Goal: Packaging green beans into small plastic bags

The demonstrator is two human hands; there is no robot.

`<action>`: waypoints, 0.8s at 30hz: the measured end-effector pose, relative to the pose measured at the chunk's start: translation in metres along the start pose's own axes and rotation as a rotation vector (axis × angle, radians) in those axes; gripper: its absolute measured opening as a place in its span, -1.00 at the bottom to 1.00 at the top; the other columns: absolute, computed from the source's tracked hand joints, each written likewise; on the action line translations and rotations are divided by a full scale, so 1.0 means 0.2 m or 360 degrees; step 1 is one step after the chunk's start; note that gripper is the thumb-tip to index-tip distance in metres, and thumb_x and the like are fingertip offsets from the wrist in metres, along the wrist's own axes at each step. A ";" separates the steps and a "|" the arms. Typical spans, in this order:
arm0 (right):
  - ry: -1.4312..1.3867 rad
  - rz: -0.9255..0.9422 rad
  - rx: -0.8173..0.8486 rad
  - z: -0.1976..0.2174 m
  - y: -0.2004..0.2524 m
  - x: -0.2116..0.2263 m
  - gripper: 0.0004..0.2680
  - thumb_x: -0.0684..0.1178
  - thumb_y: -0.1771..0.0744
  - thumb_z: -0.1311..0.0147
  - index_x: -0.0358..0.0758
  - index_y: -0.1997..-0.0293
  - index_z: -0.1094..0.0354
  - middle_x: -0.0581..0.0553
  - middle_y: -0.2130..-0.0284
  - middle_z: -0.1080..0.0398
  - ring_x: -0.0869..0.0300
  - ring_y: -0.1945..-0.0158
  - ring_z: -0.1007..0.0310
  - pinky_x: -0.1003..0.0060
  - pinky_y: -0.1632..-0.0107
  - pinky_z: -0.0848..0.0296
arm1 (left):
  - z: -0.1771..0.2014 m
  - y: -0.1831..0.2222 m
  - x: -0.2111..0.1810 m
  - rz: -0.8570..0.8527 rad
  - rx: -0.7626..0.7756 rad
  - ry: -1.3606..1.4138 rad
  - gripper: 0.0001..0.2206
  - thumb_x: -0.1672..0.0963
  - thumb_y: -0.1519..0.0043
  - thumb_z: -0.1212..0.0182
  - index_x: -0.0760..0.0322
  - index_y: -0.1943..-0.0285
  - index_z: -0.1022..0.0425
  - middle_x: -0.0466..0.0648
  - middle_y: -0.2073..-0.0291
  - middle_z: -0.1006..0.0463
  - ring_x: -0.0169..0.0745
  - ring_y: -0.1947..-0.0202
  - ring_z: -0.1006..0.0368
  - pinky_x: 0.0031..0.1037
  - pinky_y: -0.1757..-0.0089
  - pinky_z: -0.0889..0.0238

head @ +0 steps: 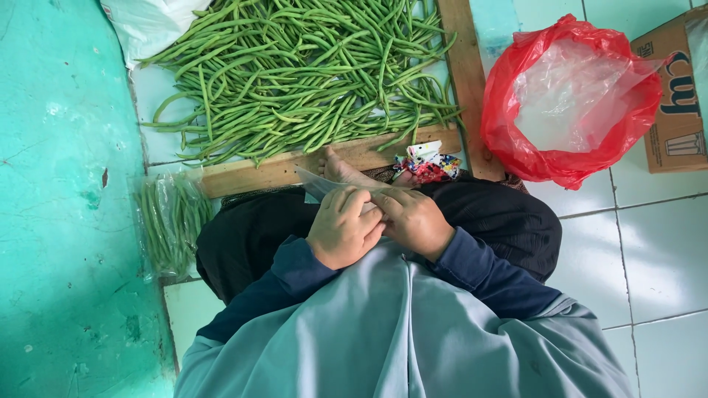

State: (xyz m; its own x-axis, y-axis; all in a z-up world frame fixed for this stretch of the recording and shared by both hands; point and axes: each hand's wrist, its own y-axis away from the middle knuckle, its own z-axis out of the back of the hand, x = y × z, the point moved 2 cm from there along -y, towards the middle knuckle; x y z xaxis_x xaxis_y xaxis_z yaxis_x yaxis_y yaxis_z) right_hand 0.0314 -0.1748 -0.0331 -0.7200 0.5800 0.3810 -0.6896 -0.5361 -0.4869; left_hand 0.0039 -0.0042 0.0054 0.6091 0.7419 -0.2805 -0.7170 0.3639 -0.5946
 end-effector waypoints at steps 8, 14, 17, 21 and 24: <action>-0.0003 0.0052 0.0011 -0.02 -0.03 0.10 -0.72 -0.08 -0.23 -0.26 -0.27 -0.01 -0.45 -0.25 0.24 -0.53 -0.07 0.24 -0.60 0.13 0.19 -0.58 | -0.09 0.14 0.05 0.0210 0.0095 0.0082 -0.89 0.08 -0.19 -0.25 0.13 0.28 -0.46 -0.13 0.29 -0.31 0.01 0.39 -0.41 -0.24 0.37 -0.27; -0.0164 0.0025 0.0000 0.01 -0.14 0.15 -0.76 -0.05 -0.27 -0.27 -0.22 0.00 -0.46 -0.20 0.29 -0.52 -0.09 0.27 -0.60 0.09 0.25 -0.58 | -0.10 0.21 0.13 0.0291 0.0151 0.0158 -0.91 0.23 -0.11 -0.13 0.16 0.32 -0.38 -0.15 0.37 -0.22 0.03 0.42 -0.39 -0.33 0.38 -0.30; -0.0400 -0.0022 -0.0062 0.00 -0.15 0.18 -0.82 -0.09 -0.29 -0.28 -0.28 0.08 -0.47 -0.25 0.35 -0.51 -0.16 0.32 -0.58 0.04 0.30 -0.56 | -0.03 0.23 0.16 0.0315 0.0164 0.0128 -0.86 0.27 -0.11 -0.09 0.14 0.28 -0.37 -0.18 0.36 -0.17 -0.02 0.44 -0.37 -0.38 0.38 -0.30; -0.0916 -0.0189 -0.0020 0.05 -0.24 0.21 -0.88 -0.12 -0.24 -0.37 -0.26 0.36 -0.47 -0.20 0.46 -0.54 -0.14 0.43 -0.56 0.14 0.42 -0.52 | 0.03 0.26 0.22 0.0403 0.0216 0.0096 -0.79 0.32 -0.13 -0.06 0.20 0.16 -0.41 -0.10 0.22 -0.27 -0.04 0.40 -0.40 -0.33 0.32 -0.40; -0.1277 -0.0405 -0.0042 0.00 -0.23 0.14 -0.94 -0.24 -0.26 -0.30 -0.40 0.38 -0.49 -0.29 0.43 -0.57 -0.21 0.37 -0.57 0.09 0.34 -0.53 | 0.04 0.35 0.31 0.0526 0.0110 0.0051 -0.65 0.33 -0.10 -0.08 0.23 -0.03 -0.52 0.08 0.00 -0.49 0.20 0.13 -0.54 -0.14 0.17 -0.47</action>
State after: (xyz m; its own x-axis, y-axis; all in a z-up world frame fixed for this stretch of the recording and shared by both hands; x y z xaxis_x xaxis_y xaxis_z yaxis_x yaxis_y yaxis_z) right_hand 0.0425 -0.1347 0.0003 -0.3873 0.0640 0.9197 -0.8434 -0.4276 -0.3253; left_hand -0.0120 0.0721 -0.0474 0.3492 0.8084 -0.4739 -0.8982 0.1446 -0.4152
